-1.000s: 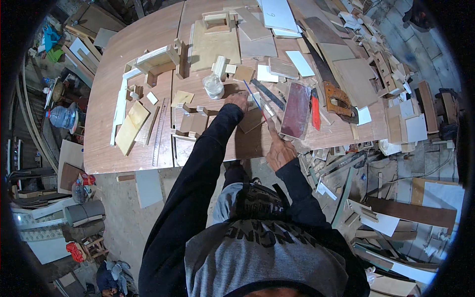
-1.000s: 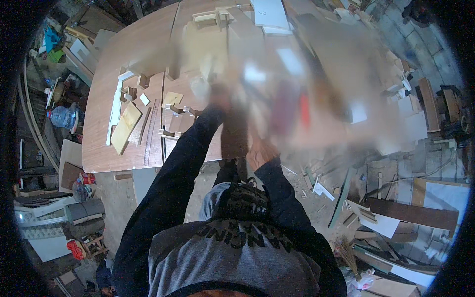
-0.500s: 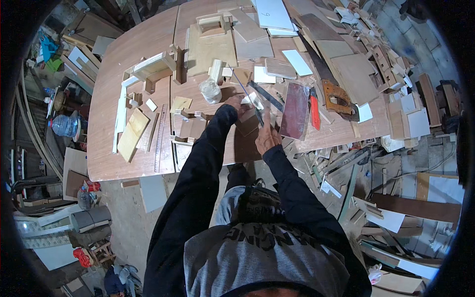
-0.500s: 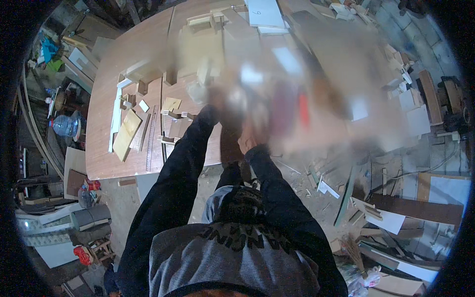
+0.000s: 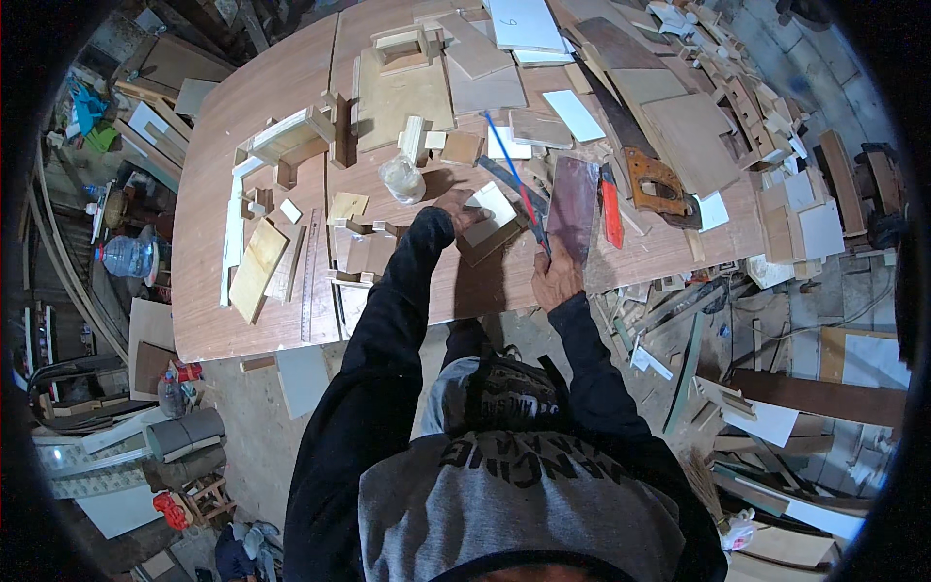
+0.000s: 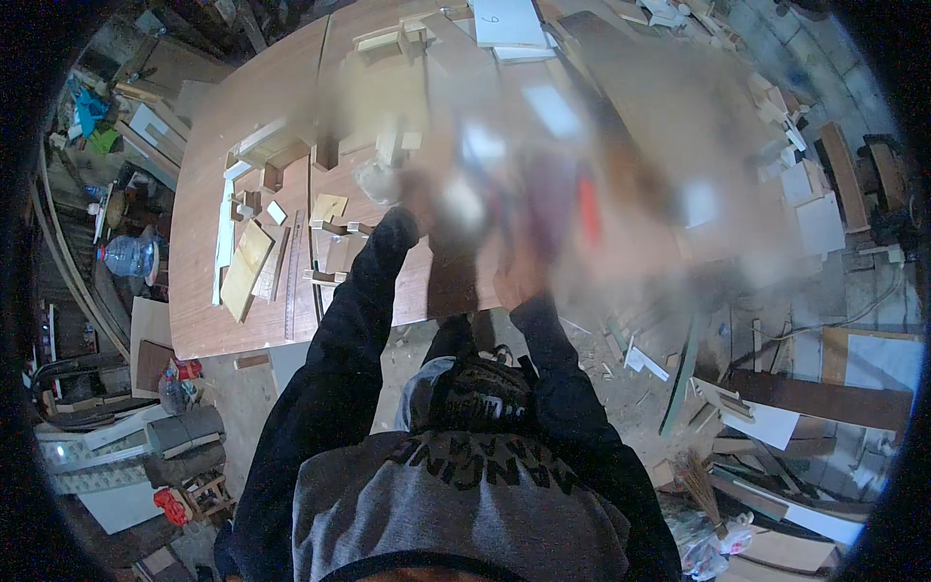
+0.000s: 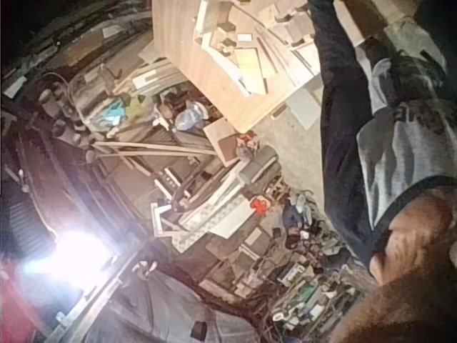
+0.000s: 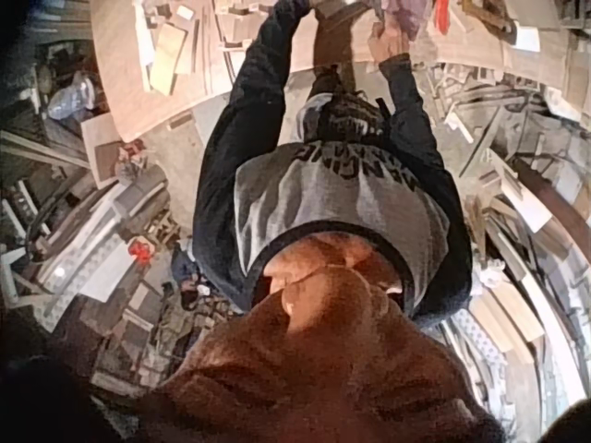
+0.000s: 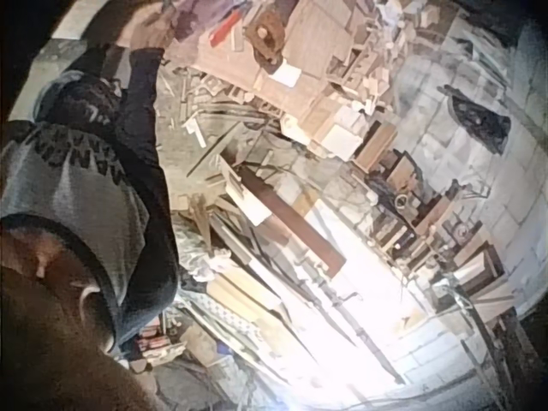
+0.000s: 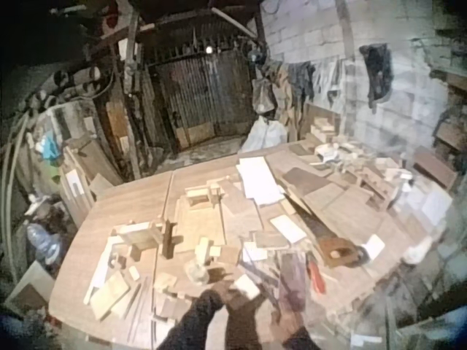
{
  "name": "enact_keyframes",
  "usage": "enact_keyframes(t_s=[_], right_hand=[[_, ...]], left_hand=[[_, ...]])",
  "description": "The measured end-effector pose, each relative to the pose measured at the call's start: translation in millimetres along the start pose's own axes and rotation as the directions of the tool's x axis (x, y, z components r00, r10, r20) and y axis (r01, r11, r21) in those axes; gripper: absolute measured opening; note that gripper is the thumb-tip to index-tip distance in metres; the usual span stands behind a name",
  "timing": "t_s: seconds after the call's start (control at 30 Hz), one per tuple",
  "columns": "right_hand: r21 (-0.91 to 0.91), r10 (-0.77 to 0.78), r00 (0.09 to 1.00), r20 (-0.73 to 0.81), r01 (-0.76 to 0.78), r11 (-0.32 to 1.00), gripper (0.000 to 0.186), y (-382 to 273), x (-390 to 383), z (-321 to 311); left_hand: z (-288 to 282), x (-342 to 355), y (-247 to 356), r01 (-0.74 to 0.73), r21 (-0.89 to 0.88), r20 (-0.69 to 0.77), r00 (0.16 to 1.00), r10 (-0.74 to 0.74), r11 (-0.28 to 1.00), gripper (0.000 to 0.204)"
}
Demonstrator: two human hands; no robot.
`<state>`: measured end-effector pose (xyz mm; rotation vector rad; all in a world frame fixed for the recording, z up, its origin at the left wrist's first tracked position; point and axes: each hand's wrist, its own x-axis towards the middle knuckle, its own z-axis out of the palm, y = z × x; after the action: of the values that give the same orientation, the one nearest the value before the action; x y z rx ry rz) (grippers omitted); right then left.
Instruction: The person cuts a small wooden piece using a hand saw and fits it onto a wooden structure on the workbench.
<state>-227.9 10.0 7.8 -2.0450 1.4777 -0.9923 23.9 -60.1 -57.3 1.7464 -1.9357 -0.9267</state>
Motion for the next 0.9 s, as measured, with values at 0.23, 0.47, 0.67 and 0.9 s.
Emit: enact_keyframes(t_s=[0.23, 0.47, 0.67, 0.9], right_hand=[[-0.025, 0.080, 0.971, 0.227, -0.077, 0.997, 0.032, -11.5, -19.9, -7.2], [-0.038, 0.119, 0.930, 0.349, -0.113, 0.993, 0.036, -13.3, -29.1, -11.1], [-0.064, 0.149, 0.915, 0.376, -0.134, 0.989, 0.042, -18.5, -40.4, -14.1], [-0.080, 0.067, 0.943, 0.326, -0.043, 0.996, 0.058, -23.4, -47.9, -17.7]], left_hand=[[-4.7, -10.2, 5.8, 0.052, 0.096, -0.081, 0.996, -0.044, 0.994, 0.052], [-29.0, -23.1, 39.4, 0.218, 0.115, 0.097, 0.969, -0.229, 0.969, 0.043], [-10.2, -13.4, 18.4, 0.357, 0.209, -0.018, 0.932, -0.361, 0.910, 0.048], [45.3, 9.1, -62.0, 0.119, 0.512, -0.405, 0.907, 0.117, 0.851, 0.057]])
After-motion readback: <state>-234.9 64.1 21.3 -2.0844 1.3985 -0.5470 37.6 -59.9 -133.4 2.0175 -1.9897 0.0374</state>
